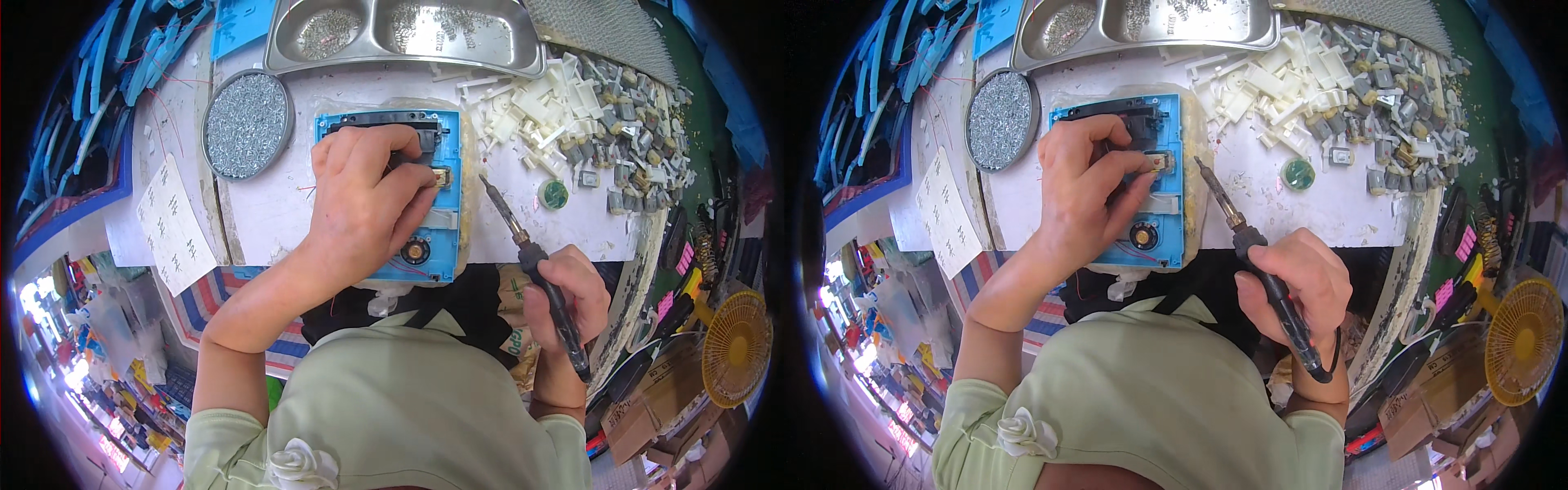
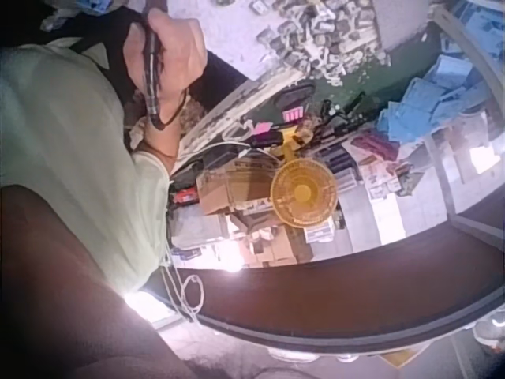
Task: Assembling an electronic device into a blue plastic shell, including soldering wires and using an electric screwdriver to fasten components.
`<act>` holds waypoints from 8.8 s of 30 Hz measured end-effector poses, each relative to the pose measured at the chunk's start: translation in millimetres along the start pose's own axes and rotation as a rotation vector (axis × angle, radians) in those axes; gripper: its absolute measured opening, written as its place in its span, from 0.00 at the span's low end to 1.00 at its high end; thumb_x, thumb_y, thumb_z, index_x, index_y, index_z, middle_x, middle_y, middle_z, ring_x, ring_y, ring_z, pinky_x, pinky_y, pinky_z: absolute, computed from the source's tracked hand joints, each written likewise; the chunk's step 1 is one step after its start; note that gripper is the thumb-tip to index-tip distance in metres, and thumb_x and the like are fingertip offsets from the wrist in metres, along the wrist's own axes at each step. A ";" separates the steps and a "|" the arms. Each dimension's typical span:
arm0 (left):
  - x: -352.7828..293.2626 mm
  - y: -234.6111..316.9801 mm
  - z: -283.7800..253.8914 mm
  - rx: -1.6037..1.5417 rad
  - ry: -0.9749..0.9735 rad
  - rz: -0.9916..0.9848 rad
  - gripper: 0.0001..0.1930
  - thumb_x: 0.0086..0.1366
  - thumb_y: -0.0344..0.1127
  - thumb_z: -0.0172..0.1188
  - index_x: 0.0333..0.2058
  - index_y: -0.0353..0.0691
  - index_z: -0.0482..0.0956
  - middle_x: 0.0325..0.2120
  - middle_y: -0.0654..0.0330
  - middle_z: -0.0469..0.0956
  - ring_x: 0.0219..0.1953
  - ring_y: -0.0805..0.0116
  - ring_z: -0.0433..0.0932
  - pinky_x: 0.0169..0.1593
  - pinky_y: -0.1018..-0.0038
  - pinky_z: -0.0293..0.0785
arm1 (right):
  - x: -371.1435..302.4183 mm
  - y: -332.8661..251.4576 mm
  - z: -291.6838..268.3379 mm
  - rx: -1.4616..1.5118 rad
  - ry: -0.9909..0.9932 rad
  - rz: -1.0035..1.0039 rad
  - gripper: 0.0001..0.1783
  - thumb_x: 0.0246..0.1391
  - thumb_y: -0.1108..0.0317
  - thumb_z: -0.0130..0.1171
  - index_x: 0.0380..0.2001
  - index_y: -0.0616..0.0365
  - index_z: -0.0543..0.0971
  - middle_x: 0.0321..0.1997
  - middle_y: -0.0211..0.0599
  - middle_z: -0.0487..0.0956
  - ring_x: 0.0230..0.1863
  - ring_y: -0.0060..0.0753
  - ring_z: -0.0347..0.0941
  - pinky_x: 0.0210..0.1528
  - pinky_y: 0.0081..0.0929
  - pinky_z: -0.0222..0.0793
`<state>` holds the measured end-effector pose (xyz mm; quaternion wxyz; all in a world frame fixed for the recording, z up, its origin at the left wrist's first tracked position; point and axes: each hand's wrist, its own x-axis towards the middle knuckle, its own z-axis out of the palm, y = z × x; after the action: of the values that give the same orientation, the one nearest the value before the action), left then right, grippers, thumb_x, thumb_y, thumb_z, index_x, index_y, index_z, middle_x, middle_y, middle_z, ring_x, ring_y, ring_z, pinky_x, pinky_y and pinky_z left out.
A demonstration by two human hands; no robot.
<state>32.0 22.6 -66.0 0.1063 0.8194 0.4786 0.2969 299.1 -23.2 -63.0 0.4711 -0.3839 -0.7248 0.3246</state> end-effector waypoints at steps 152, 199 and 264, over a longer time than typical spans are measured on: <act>-9.2 -15.7 -18.2 -0.312 0.099 -0.407 0.05 0.53 0.28 0.68 0.25 0.37 0.79 0.36 0.58 0.73 0.29 0.61 0.78 0.33 0.67 0.76 | 55.5 -1.2 43.1 -0.050 0.049 -0.167 0.18 0.47 0.78 0.72 0.42 0.63 0.78 0.25 0.35 0.77 0.23 0.32 0.69 0.25 0.27 0.62; -9.1 -16.5 -12.4 -0.215 0.143 -0.350 0.07 0.51 0.24 0.69 0.27 0.34 0.79 0.36 0.55 0.71 0.34 0.62 0.76 0.35 0.72 0.75 | 51.9 0.2 48.6 -0.176 -0.191 -0.239 0.28 0.28 0.83 0.72 0.39 0.49 0.82 0.20 0.26 0.68 0.20 0.32 0.62 0.22 0.26 0.57; -9.7 -16.0 -2.2 -0.111 0.234 -0.309 0.07 0.51 0.28 0.68 0.25 0.39 0.77 0.36 0.59 0.74 0.30 0.60 0.78 0.31 0.67 0.75 | 51.2 0.5 37.0 -0.131 -0.175 -0.189 0.22 0.39 0.82 0.70 0.40 0.54 0.80 0.21 0.30 0.74 0.20 0.34 0.67 0.24 0.27 0.63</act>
<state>15.6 22.4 -75.3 0.1392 0.6892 0.5905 0.3960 251.4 17.2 -53.9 0.4084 -0.3141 -0.8157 0.2629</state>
